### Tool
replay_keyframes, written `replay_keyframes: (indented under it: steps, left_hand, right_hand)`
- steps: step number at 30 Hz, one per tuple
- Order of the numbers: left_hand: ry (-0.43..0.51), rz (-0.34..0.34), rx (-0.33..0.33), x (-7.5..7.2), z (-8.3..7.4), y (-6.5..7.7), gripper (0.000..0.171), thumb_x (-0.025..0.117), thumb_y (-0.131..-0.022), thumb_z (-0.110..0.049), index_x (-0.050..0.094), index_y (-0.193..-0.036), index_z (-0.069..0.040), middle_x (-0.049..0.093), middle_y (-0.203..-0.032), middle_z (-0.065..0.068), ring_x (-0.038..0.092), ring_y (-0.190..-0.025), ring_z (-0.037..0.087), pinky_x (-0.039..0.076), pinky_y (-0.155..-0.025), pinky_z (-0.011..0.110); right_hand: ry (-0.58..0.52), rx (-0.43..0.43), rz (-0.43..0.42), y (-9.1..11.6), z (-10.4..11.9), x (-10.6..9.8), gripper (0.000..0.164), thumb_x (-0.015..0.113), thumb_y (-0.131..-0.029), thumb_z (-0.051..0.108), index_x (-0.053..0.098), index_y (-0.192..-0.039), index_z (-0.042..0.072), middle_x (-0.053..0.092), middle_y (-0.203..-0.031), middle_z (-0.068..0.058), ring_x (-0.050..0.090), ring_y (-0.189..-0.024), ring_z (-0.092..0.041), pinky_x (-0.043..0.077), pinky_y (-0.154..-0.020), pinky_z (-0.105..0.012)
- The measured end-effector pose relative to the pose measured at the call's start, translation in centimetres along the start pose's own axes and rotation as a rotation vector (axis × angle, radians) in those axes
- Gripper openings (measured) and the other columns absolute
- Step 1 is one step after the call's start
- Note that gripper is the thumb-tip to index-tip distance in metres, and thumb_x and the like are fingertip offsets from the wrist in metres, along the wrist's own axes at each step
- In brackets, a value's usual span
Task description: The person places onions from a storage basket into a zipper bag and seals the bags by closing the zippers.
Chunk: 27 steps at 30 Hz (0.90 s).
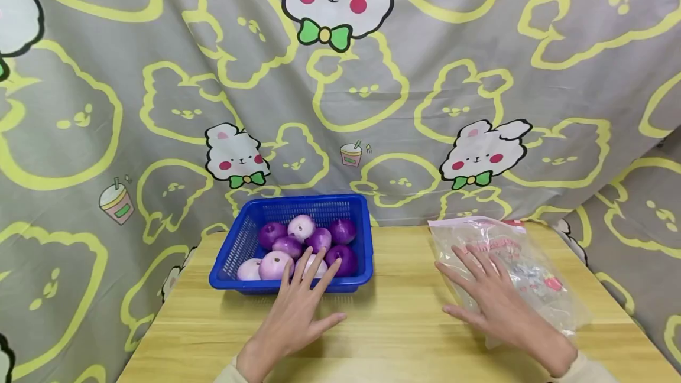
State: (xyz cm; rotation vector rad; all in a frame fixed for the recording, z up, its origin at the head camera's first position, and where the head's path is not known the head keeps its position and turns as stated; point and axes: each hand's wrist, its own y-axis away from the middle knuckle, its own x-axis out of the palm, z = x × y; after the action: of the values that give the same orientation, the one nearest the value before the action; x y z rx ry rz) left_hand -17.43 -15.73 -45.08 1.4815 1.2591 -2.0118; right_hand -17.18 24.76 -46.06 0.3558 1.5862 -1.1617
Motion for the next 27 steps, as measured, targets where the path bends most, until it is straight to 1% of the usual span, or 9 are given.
replay_keyframes:
  steps: [2, 4, 7, 9, 13, 19, 22, 25, 27]
  left_hand:
    - [0.006, -0.006, 0.003, 0.0, 0.1, 0.1, 0.094, 0.056, -0.087, -0.070, 0.017, -0.160, -0.026, 0.009, -0.167, 0.006, 0.015, -0.150, 0.038, 0.022, -0.108, 0.071]
    - [0.007, 0.000, 0.005, 0.1, 0.1, 0.1, 0.093, 0.055, -0.088, -0.070, 0.018, -0.160, -0.026, 0.010, -0.167, 0.007, 0.016, -0.150, 0.038, 0.022, -0.108, 0.071]
    - [0.017, 0.024, 0.001, 0.0, -0.1, 0.3, 0.092, 0.054, -0.088, -0.070, 0.018, -0.160, -0.025, 0.012, -0.166, 0.008, 0.017, -0.150, 0.038, 0.022, -0.108, 0.071]
    - [0.021, 0.049, -0.009, 0.0, -0.2, 0.4, 0.093, 0.054, -0.088, -0.071, 0.017, -0.160, -0.026, 0.015, -0.166, 0.008, 0.017, -0.150, 0.037, 0.022, -0.109, 0.071]
    - [0.046, 0.104, -0.030, -0.2, -0.4, 0.4, 0.093, 0.054, -0.088, -0.070, 0.014, -0.161, -0.028, 0.017, -0.165, 0.008, 0.016, -0.150, 0.037, 0.022, -0.109, 0.071]
    - [0.060, 0.141, -0.037, -0.3, -0.6, -0.2, 0.091, 0.053, -0.089, -0.070, 0.017, -0.160, -0.026, 0.022, -0.164, 0.011, 0.020, -0.149, 0.038, 0.023, -0.109, 0.071]
    - [0.064, 0.155, -0.045, -0.3, -0.7, -0.3, 0.090, 0.054, -0.089, -0.069, 0.019, -0.160, -0.025, 0.026, -0.162, 0.012, 0.023, -0.148, 0.039, 0.023, -0.109, 0.071]
    - [0.085, 0.159, -0.048, -0.1, -0.8, -0.2, 0.089, 0.057, -0.090, -0.065, 0.021, -0.160, -0.024, 0.031, -0.159, 0.015, 0.026, -0.146, 0.040, 0.023, -0.108, 0.071]
    - [0.083, 0.154, -0.049, 0.0, -0.8, -0.3, 0.089, 0.057, -0.090, -0.065, 0.022, -0.160, -0.024, 0.033, -0.157, 0.015, 0.029, -0.145, 0.040, 0.023, -0.108, 0.071]
  right_hand:
    - [0.003, 0.014, 0.002, -0.1, -0.2, 0.0, 0.071, 0.072, -0.085, 0.053, 0.050, -0.147, 0.027, 0.030, -0.160, -0.014, 0.015, -0.150, -0.037, -0.004, -0.119, -0.055]
    - [0.003, 0.041, 0.016, -0.1, -0.4, -0.1, 0.068, 0.071, -0.087, 0.051, 0.051, -0.146, 0.026, 0.032, -0.158, -0.015, 0.019, -0.148, -0.040, 0.005, -0.117, -0.061]
    - [0.022, 0.087, 0.049, -0.1, -0.9, -0.2, 0.062, 0.070, -0.088, 0.047, 0.054, -0.143, 0.023, 0.039, -0.152, -0.020, 0.030, -0.140, -0.047, 0.018, -0.109, -0.070]
    - [0.040, 0.120, 0.070, -0.2, -1.2, -0.2, 0.060, 0.072, -0.087, 0.043, 0.057, -0.140, 0.020, 0.044, -0.146, -0.024, 0.036, -0.133, -0.051, 0.023, -0.102, -0.073]
    - [0.056, 0.198, 0.110, -0.7, -2.1, -0.2, 0.059, 0.074, -0.086, 0.037, 0.056, -0.137, 0.012, 0.048, -0.139, -0.031, 0.039, -0.127, -0.056, 0.025, -0.098, -0.076]
    - [0.016, 0.311, 0.178, -1.1, -3.4, 0.0, 0.067, 0.073, -0.089, 0.035, 0.046, -0.142, 0.002, 0.042, -0.139, -0.038, 0.035, -0.126, -0.060, 0.023, -0.099, -0.076]
    - [-0.010, 0.353, 0.216, -0.9, -3.7, 0.3, 0.071, 0.072, -0.089, 0.035, 0.042, -0.144, 0.001, 0.040, -0.138, -0.041, 0.034, -0.125, -0.062, 0.023, -0.098, -0.077]
    - [-0.006, 0.378, 0.247, -0.8, -4.0, 0.6, 0.072, 0.071, -0.089, 0.036, 0.040, -0.144, 0.000, 0.042, -0.135, -0.042, 0.035, -0.123, -0.064, 0.025, -0.097, -0.078]
    - [-0.009, 0.385, 0.258, -0.9, -4.1, 0.8, 0.072, 0.071, -0.090, 0.035, 0.039, -0.144, 0.001, 0.045, -0.134, -0.042, 0.035, -0.123, -0.065, 0.025, -0.097, -0.078]
